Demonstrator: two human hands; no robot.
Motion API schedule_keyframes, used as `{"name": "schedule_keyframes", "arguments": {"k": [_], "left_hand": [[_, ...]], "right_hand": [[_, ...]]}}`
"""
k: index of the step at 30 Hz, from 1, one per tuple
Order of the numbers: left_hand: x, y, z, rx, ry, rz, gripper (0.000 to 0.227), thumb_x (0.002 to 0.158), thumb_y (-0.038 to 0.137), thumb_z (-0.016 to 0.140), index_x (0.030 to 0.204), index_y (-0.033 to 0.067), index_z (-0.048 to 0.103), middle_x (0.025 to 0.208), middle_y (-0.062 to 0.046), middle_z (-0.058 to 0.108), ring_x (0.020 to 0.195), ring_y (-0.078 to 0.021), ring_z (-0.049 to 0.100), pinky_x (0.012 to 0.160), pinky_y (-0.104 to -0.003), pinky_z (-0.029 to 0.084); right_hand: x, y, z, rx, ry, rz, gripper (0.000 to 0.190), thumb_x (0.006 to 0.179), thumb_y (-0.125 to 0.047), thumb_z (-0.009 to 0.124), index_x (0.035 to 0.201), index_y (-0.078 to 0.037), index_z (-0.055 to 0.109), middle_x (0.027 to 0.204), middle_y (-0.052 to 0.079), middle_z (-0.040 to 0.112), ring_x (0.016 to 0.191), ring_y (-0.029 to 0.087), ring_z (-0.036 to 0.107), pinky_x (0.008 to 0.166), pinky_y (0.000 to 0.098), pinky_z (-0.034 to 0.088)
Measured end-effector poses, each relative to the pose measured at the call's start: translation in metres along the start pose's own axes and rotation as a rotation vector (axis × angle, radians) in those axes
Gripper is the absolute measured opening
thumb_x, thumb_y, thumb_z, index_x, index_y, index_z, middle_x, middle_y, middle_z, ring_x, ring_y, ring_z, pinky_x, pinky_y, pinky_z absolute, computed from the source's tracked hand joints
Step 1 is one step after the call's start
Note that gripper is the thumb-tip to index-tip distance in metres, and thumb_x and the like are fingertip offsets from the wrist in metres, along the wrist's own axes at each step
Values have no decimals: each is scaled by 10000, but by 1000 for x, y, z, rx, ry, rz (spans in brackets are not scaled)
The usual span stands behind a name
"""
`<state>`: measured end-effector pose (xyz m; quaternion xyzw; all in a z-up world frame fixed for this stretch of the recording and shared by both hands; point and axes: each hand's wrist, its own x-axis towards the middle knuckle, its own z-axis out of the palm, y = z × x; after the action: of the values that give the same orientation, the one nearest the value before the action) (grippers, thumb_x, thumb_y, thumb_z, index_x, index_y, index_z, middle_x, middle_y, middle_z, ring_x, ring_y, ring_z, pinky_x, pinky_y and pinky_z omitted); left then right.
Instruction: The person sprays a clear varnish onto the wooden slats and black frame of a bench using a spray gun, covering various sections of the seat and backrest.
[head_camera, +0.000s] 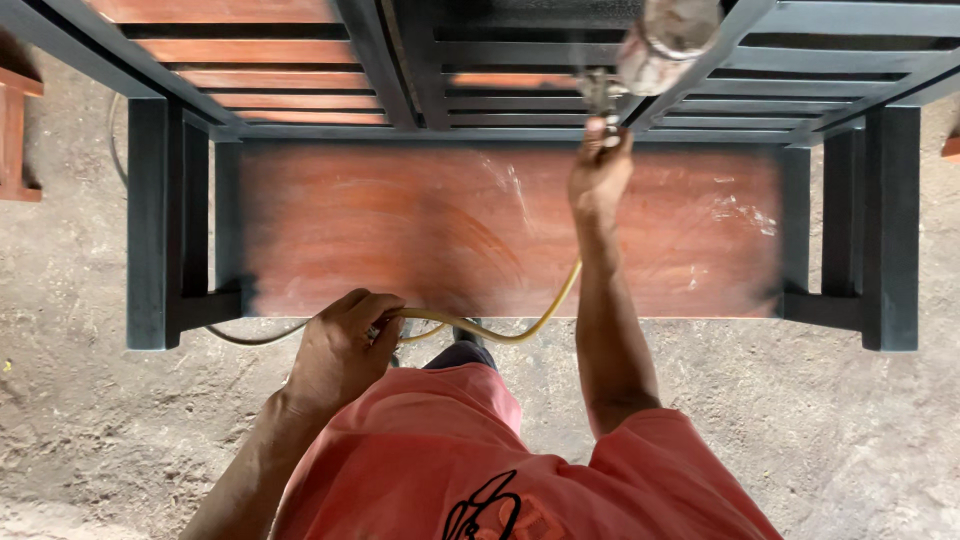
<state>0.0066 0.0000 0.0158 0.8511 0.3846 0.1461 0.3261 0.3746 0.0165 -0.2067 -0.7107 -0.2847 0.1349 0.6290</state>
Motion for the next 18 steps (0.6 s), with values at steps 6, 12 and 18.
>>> {"name": "schedule_keyframes", "arguments": {"k": [6, 12, 18], "left_hand": [[7, 6, 7, -54, -45, 38, 175, 870, 51, 723, 1043, 61, 700, 866, -124, 709, 636, -268, 695, 543, -360, 573], [3, -2, 5, 42, -29, 35, 144, 867, 58, 729, 1008, 64, 699, 826, -127, 695, 649, -302, 680, 560, -388, 560], [-2, -10, 4, 42, -22, 5, 165, 846, 51, 726, 1008, 60, 701, 842, -127, 705, 651, -292, 703, 557, -382, 577]], "right_hand": [[18, 18, -49, -135, 197, -28, 581, 1080, -574, 535, 1017, 4, 540, 742, -1, 562, 662, 114, 518, 564, 305, 425], [3, 62, -25, -64, 260, -5, 522, 1083, -525, 558, 1032, -6, 537, 759, 8, 573, 675, 111, 517, 578, 300, 440], [-44, 65, 51, 348, 14, 102, 437, 1044, -446, 631, 1092, -22, 536, 796, -32, 562, 700, 106, 529, 592, 303, 435]]}}
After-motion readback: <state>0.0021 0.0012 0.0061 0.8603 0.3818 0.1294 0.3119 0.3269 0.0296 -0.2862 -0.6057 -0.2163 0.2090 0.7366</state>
